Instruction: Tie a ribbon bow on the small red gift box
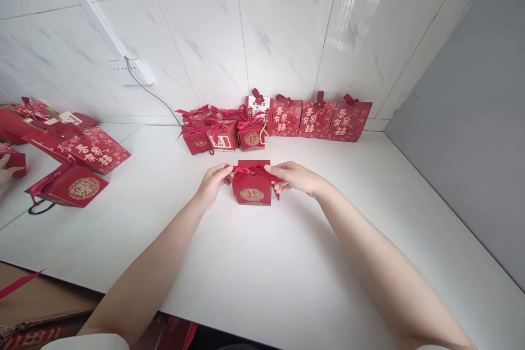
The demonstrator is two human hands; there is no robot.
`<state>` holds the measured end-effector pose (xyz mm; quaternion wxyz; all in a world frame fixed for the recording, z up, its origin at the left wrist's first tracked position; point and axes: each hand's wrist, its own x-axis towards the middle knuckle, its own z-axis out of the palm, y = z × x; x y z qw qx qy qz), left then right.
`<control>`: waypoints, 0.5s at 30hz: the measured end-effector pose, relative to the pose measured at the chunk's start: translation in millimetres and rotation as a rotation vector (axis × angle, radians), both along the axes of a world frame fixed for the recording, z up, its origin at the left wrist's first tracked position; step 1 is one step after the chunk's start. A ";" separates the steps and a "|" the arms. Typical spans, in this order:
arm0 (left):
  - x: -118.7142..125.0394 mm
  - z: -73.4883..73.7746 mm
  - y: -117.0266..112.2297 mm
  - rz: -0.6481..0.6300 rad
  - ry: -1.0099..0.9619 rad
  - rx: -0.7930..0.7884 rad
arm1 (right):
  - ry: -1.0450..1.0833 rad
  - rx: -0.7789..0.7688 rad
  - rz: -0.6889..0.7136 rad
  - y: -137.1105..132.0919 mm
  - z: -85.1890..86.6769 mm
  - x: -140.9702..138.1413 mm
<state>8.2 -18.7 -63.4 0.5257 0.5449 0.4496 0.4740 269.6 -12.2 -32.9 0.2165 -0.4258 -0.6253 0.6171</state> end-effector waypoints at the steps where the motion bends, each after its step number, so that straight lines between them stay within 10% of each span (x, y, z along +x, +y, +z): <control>1: 0.3 -1.3 0.4 -0.002 -0.010 0.003 | 0.010 -0.004 0.010 0.0 -0.6 -0.1; 15: 5.2 -4.4 -1.1 0.027 0.052 -0.070 | 0.067 0.086 0.043 -2.6 1.4 -1.0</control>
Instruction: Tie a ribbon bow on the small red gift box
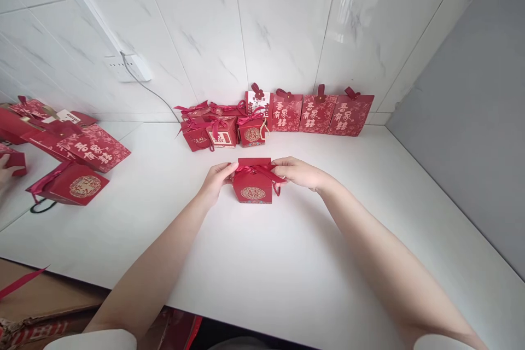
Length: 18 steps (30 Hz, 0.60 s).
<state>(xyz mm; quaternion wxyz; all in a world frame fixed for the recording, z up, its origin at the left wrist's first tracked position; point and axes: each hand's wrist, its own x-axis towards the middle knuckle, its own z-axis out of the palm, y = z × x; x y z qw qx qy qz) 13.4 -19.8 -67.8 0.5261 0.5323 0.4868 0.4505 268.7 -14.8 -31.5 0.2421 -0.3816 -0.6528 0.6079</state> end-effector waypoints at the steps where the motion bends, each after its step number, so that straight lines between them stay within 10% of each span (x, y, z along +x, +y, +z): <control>1: 0.0 1.0 -0.1 -0.001 0.001 -0.004 | 0.002 -0.021 -0.010 0.7 -0.4 -0.1; 18: -0.7 7.6 -2.9 -0.104 0.044 0.132 | 0.033 -0.075 -0.037 8.6 -9.8 7.8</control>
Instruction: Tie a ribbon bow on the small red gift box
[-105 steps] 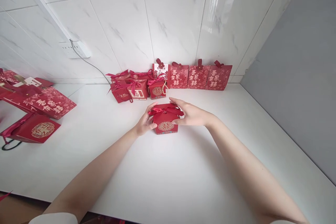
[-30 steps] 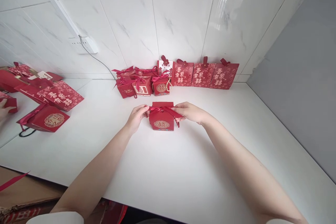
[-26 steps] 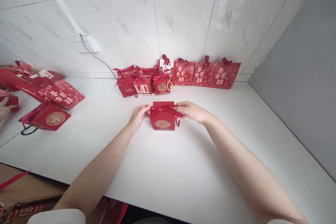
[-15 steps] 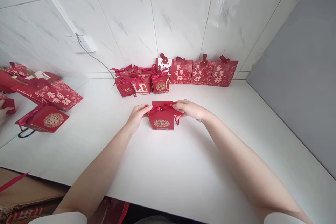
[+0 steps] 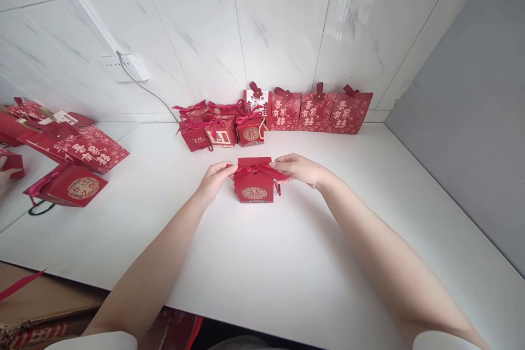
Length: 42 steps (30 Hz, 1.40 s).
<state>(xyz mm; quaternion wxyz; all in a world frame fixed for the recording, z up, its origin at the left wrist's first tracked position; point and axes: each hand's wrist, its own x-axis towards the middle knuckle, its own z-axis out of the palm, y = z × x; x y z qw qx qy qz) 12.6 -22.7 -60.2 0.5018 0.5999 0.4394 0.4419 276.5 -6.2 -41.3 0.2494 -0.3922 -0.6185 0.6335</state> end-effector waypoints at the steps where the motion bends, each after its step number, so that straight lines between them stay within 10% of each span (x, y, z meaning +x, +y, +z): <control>1: -0.3 0.3 -0.2 -0.003 0.001 0.003 | 0.011 -0.006 0.003 0.1 -0.3 0.0; 27: -5.4 -5.9 5.1 0.073 -0.005 0.013 | -0.078 -0.008 -0.052 13.0 -8.4 21.9; 33: -10.4 -16.7 9.1 -0.202 -0.006 -0.070 | -0.045 0.069 -0.171 9.9 2.7 22.0; 38: -15.5 -33.2 21.4 0.102 0.001 -0.032 | -0.116 0.027 -0.092 3.9 10.5 19.7; 42: -18.5 -30.5 20.7 -0.036 -0.002 -0.053 | -0.139 0.145 -0.170 3.5 5.7 16.1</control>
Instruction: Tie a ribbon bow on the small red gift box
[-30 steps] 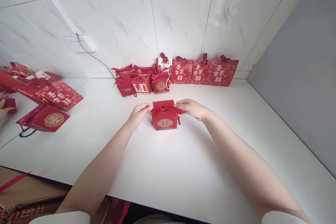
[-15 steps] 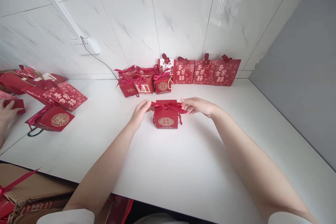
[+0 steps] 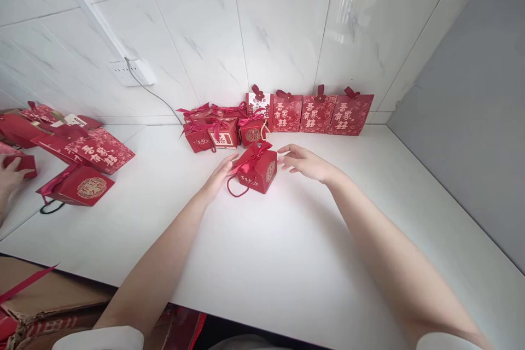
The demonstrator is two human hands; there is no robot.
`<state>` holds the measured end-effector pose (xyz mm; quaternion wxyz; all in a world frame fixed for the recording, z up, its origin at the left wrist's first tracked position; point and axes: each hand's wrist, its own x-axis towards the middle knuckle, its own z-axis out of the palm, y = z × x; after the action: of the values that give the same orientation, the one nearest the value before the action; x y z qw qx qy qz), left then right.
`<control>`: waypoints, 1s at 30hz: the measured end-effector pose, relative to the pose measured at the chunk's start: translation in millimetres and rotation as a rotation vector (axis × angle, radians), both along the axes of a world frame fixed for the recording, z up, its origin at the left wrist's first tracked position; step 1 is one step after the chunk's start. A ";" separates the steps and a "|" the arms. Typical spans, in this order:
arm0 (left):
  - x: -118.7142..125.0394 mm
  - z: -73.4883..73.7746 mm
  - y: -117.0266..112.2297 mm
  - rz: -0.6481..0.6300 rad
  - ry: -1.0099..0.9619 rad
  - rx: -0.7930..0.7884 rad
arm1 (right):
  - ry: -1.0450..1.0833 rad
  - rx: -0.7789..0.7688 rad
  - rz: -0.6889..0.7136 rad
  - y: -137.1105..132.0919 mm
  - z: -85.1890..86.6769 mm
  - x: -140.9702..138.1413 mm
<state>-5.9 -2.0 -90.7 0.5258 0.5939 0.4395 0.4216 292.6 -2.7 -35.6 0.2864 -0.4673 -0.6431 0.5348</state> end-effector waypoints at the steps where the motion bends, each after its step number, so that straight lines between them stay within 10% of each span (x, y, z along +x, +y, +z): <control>1: 0.9 1.4 -1.8 -0.067 -0.021 -0.001 | -0.005 0.042 -0.008 -0.1 -2.8 -2.2; 14: 3.7 3.0 -8.6 -0.173 0.210 0.096 | 0.245 0.387 0.120 0.9 -71.0 -41.8; 22: 20.6 12.9 -16.6 -0.059 -0.079 -0.070 | 0.423 -0.018 -0.069 -7.6 -54.1 -50.0; 30: 24.2 26.0 -24.1 0.028 -0.107 -0.181 | 0.502 0.181 0.006 -13.4 -57.9 -58.9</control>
<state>18.3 -26.1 -64.8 0.5940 0.5145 0.4552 0.4186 233.7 -16.1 -93.6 0.4758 -0.2906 -0.5985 0.5753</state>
